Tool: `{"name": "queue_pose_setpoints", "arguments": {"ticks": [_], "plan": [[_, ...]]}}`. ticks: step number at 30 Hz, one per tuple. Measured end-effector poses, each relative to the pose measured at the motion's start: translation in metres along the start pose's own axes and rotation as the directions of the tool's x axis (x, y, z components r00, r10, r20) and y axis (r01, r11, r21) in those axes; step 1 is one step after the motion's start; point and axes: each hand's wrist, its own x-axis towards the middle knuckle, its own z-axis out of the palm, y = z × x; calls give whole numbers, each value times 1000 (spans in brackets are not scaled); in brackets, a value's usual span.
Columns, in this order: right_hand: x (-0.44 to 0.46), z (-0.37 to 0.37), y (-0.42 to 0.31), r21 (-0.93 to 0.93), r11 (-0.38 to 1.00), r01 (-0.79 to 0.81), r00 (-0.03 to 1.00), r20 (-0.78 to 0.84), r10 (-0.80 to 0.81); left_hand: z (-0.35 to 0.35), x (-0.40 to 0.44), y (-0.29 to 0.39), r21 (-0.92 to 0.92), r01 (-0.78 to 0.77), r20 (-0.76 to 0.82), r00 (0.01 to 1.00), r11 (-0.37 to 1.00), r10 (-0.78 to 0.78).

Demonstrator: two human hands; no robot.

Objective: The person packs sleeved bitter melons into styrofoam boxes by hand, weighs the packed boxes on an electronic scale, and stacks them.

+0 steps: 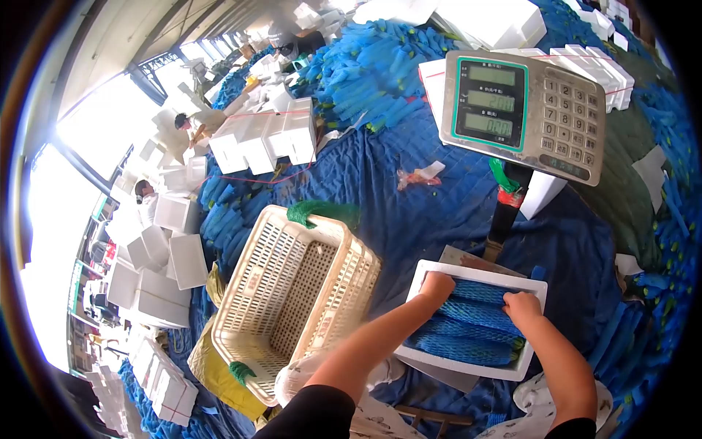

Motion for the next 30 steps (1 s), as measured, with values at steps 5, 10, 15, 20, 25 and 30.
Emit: {"name": "queue_pose_setpoints", "arguments": {"ticks": [5,10,15,20,25,30], "plan": [[-16,5,-10,1,998,-70,990,-121,70,13,-12,-6,-211,62,-121,989,976,-89],[-41,4,-37,486,874,17,818,-509,267,-24,-40,9,-491,107,-226,943,864,-245],[-25,59,-38,390,901,-190,838,-413,355,44,-55,50,-628,70,-204,947,775,-250],[-25,67,-15,407,914,-9,866,-454,211,36,-48,46,-640,101,-91,974,762,-206],[-30,62,-19,325,944,-54,859,-467,210,35,-48,46,-627,99,-100,973,772,-206],[-42,61,-31,404,904,-139,823,-460,333,9,-85,58,-479,192,-112,954,857,-277]]}}
